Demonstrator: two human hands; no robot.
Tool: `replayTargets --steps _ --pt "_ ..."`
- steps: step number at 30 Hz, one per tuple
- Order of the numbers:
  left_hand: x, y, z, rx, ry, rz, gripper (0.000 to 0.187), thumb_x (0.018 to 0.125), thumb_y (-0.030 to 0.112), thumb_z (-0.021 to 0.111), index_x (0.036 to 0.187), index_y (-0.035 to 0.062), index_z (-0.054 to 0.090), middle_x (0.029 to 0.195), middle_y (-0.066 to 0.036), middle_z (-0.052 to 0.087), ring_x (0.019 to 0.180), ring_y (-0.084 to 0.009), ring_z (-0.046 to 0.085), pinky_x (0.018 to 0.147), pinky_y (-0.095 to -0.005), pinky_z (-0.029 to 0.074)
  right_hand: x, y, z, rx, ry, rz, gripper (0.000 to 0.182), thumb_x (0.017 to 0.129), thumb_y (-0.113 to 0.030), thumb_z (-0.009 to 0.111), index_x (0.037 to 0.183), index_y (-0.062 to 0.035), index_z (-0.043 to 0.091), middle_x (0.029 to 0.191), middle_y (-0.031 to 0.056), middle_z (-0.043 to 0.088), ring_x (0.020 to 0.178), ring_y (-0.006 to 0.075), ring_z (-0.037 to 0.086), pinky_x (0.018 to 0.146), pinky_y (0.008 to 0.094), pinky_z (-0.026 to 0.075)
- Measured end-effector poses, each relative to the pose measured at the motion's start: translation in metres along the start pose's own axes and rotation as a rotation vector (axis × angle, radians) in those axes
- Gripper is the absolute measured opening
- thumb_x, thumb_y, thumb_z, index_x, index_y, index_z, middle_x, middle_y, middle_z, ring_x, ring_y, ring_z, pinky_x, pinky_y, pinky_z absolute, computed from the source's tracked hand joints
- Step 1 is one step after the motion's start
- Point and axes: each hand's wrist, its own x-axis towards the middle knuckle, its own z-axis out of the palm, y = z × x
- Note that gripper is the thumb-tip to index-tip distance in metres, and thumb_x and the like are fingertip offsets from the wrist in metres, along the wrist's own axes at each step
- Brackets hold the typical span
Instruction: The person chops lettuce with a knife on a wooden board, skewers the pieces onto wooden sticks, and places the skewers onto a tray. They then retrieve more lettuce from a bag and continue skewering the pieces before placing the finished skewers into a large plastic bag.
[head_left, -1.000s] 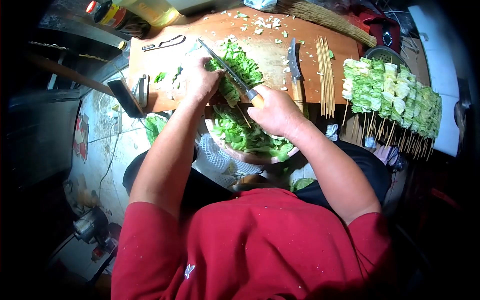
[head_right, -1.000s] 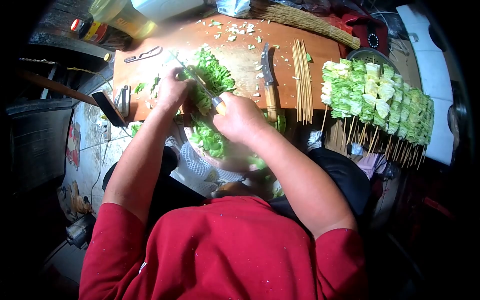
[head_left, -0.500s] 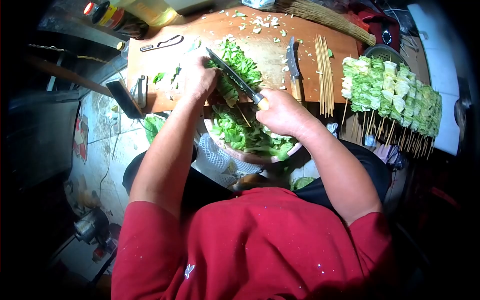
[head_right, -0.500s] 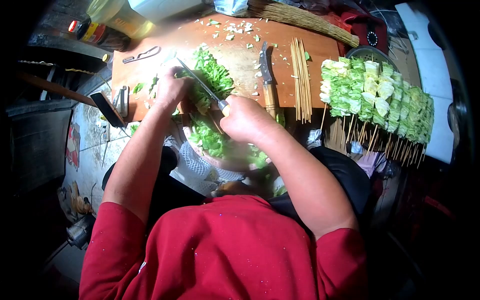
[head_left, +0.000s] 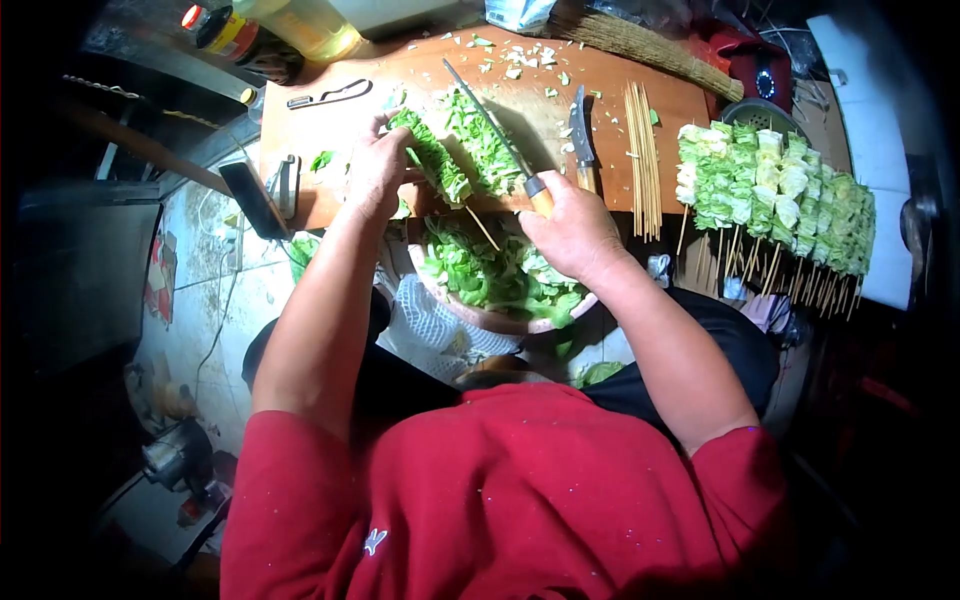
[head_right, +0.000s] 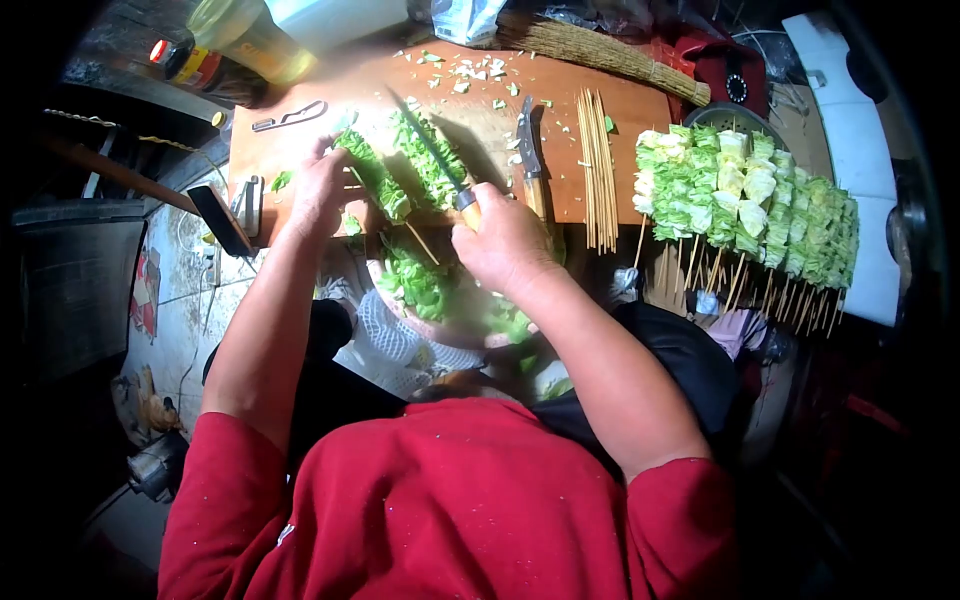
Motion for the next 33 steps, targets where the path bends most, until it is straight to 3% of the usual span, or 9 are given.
replayTargets --steps 2,8,14,16,18,24,26,31,33 --pt "-0.007 0.006 0.000 -0.052 -0.021 0.015 0.042 0.086 0.006 0.047 0.127 0.0093 0.045 0.083 -0.009 0.058 0.062 -0.0165 0.057 0.052 -0.0302 0.051 0.006 0.005 0.001 -0.114 0.115 0.005 0.041 0.079 -0.025 0.059 0.115 -0.0057 0.054 0.090 0.0226 0.065 0.084 0.0408 0.063 0.077 0.0462 0.049" --pt "-0.021 0.020 -0.007 -0.271 -0.127 0.053 0.048 0.083 0.005 0.044 0.130 0.0075 0.044 0.076 -0.002 0.050 0.060 -0.0110 0.048 0.053 -0.0252 0.048 0.022 0.024 0.013 -0.321 0.115 -0.039 0.037 0.081 -0.019 0.057 0.115 -0.0049 0.052 0.090 0.0202 0.066 0.085 0.0386 0.064 0.078 0.0467 0.050" --pt "-0.020 0.026 -0.010 -0.530 -0.243 0.126 0.056 0.078 0.003 0.042 0.133 0.0113 0.042 0.076 0.000 0.048 0.063 -0.0079 0.045 0.054 -0.0193 0.037 -0.002 0.023 0.011 -0.501 -0.107 -0.198 0.036 0.079 -0.017 0.055 0.113 -0.0041 0.052 0.091 0.0199 0.065 0.085 0.0386 0.063 0.076 0.0472 0.051" --pt "-0.013 0.025 -0.017 -0.565 -0.465 0.183 0.059 0.077 0.003 0.040 0.135 0.0080 0.039 0.113 -0.016 0.056 0.091 -0.0246 0.058 0.079 -0.0383 0.049 -0.015 0.027 0.008 -0.501 -0.135 -0.227 0.036 0.077 -0.017 0.054 0.111 -0.0034 0.053 0.093 0.0196 0.064 0.088 0.0378 0.063 0.078 0.0465 0.050" --pt "-0.013 0.025 -0.018 -0.539 -0.510 0.243 0.061 0.077 0.005 0.041 0.138 0.0076 0.034 0.116 -0.018 0.054 0.093 -0.0275 0.058 0.081 -0.0412 0.049 -0.022 0.036 0.006 -0.502 -0.215 -0.354 0.040 0.075 -0.019 0.058 0.113 -0.0065 0.055 0.091 0.0157 0.065 0.082 0.0345 0.064 0.072 0.0441 0.052" --pt "-0.022 0.030 -0.009 -0.574 -0.603 0.291 0.066 0.079 0.014 0.045 0.142 0.0075 0.028 0.124 -0.020 0.050 0.095 -0.0305 0.057 0.084 -0.0442 0.048 -0.027 0.027 -0.001 -0.467 -0.060 -0.326 0.044 0.075 -0.018 0.058 0.118 -0.0079 0.054 0.088 0.0143 0.063 0.082 0.0339 0.063 0.074 0.0439 0.051" --pt "-0.026 0.029 -0.004 -0.608 -0.607 0.277 0.064 0.079 0.015 0.046 0.141 0.0068 0.031 0.126 -0.019 0.049 0.096 -0.0306 0.058 0.086 -0.0444 0.047 -0.020 0.021 -0.001 -0.419 0.165 -0.314 0.046 0.075 -0.016 0.058 0.120 -0.0066 0.052 0.095 0.0165 0.062 0.086 0.0351 0.062 0.075 0.0448 0.050" --pt "-0.029 0.029 -0.001 -0.467 -0.654 0.268 0.053 0.078 0.016 0.047 0.129 0.0020 0.042 0.122 -0.018 0.053 0.100 -0.0300 0.057 0.089 -0.0417 0.046 0.012 0.058 0.036 -0.557 0.178 -0.202 0.052 0.075 -0.015 0.060 0.125 -0.0058 0.049 0.109 0.0175 0.056 0.091 0.0367 0.059 0.080 0.0434 0.049" --pt "-0.033 0.026 0.003 -0.499 -0.592 0.236 0.047 0.079 0.012 0.047 0.125 0.0011 0.046 0.108 -0.012 0.055 0.090 -0.0228 0.055 0.084 -0.0372 0.047 0.014 0.072 0.052 -0.410 0.228 -0.195 0.051 0.075 -0.013 0.060 0.125 -0.0057 0.049 0.109 0.0174 0.055 0.092 0.0361 0.058 0.081 0.0423 0.049"
